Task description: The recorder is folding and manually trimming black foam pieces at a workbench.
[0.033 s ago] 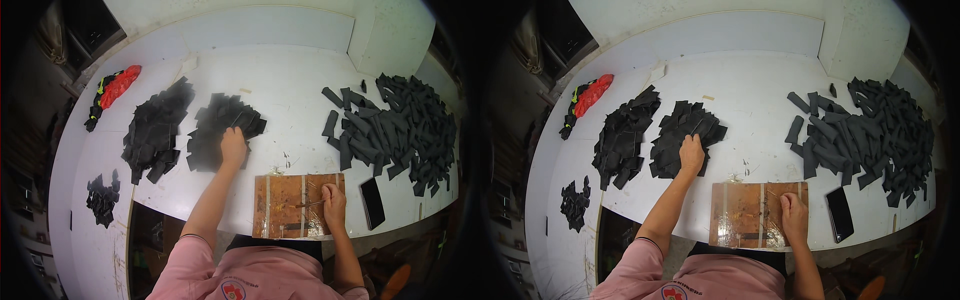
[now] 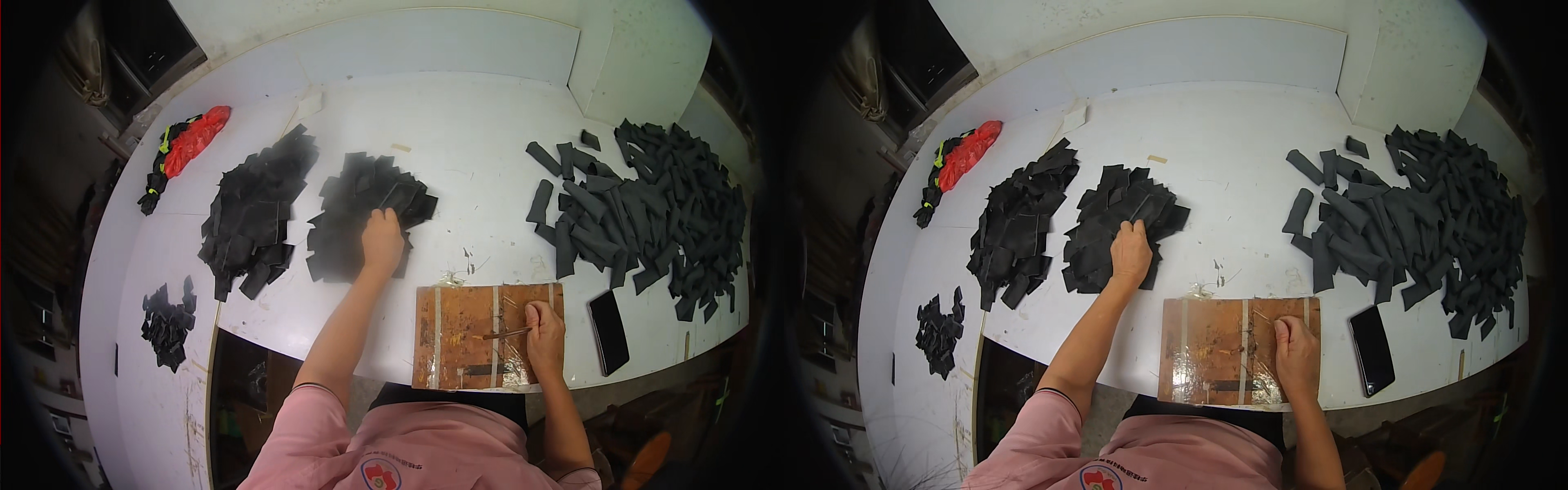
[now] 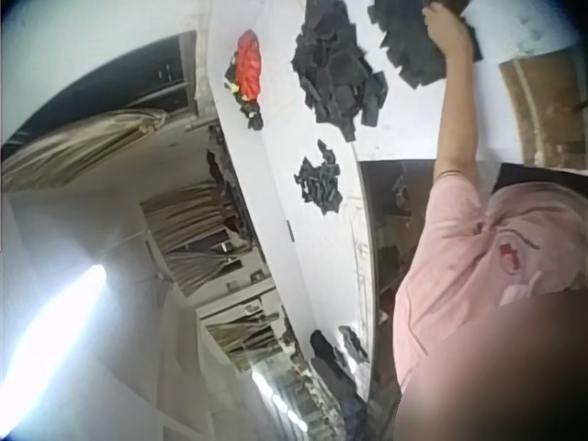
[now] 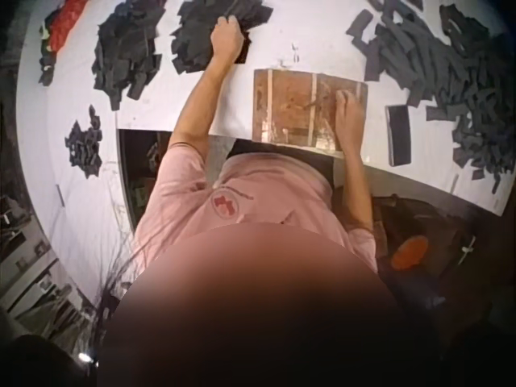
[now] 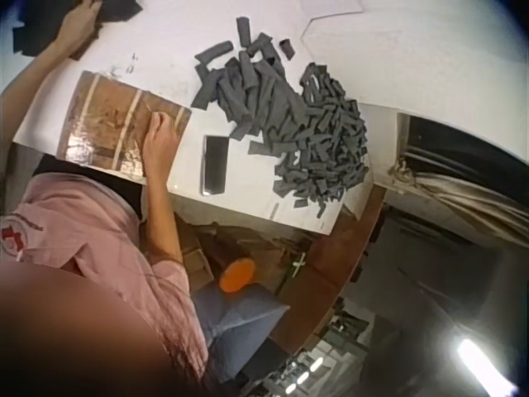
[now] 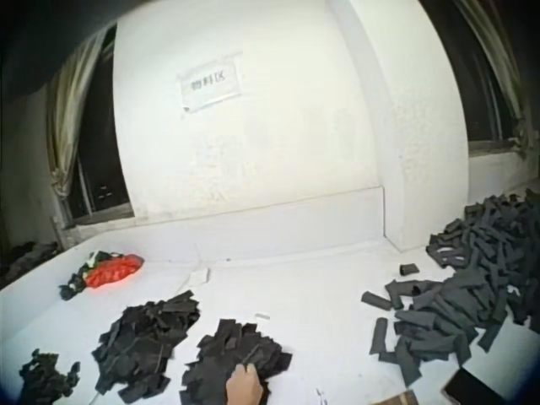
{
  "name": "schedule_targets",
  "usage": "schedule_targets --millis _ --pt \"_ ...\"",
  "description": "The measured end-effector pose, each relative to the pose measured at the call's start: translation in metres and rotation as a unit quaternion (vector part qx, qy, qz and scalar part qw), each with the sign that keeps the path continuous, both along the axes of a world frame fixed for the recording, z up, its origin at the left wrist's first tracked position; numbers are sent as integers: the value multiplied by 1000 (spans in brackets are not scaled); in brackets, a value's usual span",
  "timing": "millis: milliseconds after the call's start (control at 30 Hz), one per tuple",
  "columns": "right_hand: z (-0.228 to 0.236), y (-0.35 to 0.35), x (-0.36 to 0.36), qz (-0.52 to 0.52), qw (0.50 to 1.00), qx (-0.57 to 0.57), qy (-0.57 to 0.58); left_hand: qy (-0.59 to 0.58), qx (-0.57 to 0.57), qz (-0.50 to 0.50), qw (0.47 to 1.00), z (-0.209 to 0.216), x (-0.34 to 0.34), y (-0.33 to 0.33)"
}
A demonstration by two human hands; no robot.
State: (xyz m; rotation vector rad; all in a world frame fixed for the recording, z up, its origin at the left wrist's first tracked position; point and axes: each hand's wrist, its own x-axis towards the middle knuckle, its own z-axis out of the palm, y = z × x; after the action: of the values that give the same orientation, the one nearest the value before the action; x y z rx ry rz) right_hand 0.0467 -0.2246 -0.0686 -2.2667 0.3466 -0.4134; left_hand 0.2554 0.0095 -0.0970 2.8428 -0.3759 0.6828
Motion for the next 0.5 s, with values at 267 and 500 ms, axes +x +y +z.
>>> schedule_targets --millis 267,500 --pt "-4 -1 2 3 999 -31 -6 154 -110 -104 976 29 -75 -39" --pt "1 2 -1 -8 999 -34 0 8 -211 63 976 35 -34 -23"
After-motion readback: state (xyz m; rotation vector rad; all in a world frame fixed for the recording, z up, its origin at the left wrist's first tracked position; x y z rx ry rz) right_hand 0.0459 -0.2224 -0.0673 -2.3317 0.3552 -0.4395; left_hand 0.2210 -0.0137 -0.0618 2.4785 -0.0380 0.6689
